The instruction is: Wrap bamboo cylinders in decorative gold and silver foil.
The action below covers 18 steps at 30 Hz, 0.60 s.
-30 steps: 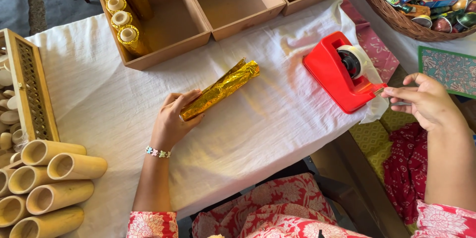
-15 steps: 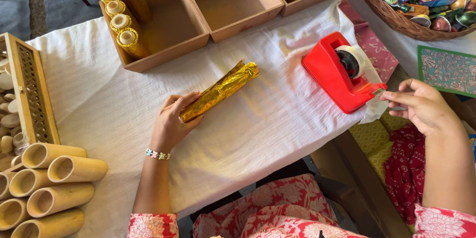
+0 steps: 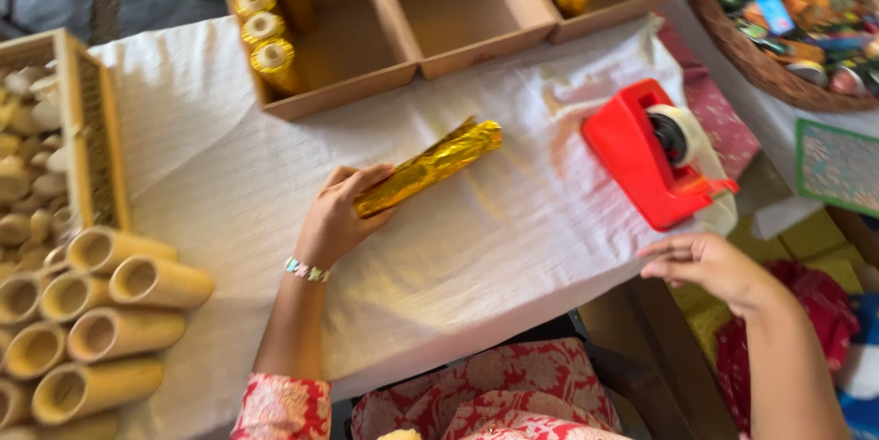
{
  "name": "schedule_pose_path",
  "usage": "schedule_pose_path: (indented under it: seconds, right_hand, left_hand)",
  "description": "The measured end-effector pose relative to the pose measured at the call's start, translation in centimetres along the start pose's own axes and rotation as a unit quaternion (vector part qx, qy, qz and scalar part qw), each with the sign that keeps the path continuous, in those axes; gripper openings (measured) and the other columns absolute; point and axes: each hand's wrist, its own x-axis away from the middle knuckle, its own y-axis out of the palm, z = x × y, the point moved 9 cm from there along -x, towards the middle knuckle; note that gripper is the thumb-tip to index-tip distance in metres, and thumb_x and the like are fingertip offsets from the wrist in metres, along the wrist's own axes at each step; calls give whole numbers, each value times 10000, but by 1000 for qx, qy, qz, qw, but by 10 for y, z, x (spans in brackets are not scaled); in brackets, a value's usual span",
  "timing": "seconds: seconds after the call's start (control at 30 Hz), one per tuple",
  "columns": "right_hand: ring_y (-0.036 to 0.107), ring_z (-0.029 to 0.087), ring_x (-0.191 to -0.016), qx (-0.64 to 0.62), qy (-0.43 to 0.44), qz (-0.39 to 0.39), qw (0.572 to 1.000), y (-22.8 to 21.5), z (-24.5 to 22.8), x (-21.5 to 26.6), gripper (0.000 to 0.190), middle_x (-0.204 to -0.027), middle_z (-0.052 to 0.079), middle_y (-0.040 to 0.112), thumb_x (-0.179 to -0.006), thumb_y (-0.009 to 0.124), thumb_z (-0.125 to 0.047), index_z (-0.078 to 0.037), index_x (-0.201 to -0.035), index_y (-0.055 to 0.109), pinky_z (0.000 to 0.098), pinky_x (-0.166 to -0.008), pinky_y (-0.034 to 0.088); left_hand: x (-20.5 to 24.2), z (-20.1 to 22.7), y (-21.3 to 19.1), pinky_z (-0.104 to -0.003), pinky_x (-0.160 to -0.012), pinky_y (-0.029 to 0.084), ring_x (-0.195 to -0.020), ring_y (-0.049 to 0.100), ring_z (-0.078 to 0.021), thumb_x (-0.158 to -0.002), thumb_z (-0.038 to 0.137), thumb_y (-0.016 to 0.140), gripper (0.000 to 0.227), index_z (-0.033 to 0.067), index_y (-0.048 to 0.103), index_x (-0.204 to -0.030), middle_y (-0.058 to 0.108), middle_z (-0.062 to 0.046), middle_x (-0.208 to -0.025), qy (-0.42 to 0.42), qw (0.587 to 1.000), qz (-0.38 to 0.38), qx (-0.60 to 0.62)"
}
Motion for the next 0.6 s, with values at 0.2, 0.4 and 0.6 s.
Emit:
schedule_pose_path:
  seconds: [0.2,0.4,0.6]
  right_hand:
    - [736,156,-804,201,-118,36,972,85,-91,9,249,-927,55,824,-833,781,-178,-85,-1059,828,311,-755,571]
    - [715,121,-866,174,-304,77,934,148,-172,-5,166,-995,21,762,-859,755,-162,-78,-998,788,279,-747,584]
    - [652,100,-750,81,-337,41,937,211,-216,-23,119,-922,6,744,-874,763,-130,-82,-978,798,226,-643,538]
  left_hand:
    - [3,8,-2,-358,-936,571,-1067,669,-233,-751,136,859,572,123,673,-1292,740,-65,-1116,12,1000,-22,-6]
    - [1,19,-5,-371,-921,562,-1056,652,-248,-719,206,875,628,142,660,-1305,746,-65,-1079,42,998,-45,-31]
    - [2,22,-3,-375,-922,562,-1026,650,-232,-891,228,754,461,130,622,-1322,774,-4,-1117,52,998,-41,-8]
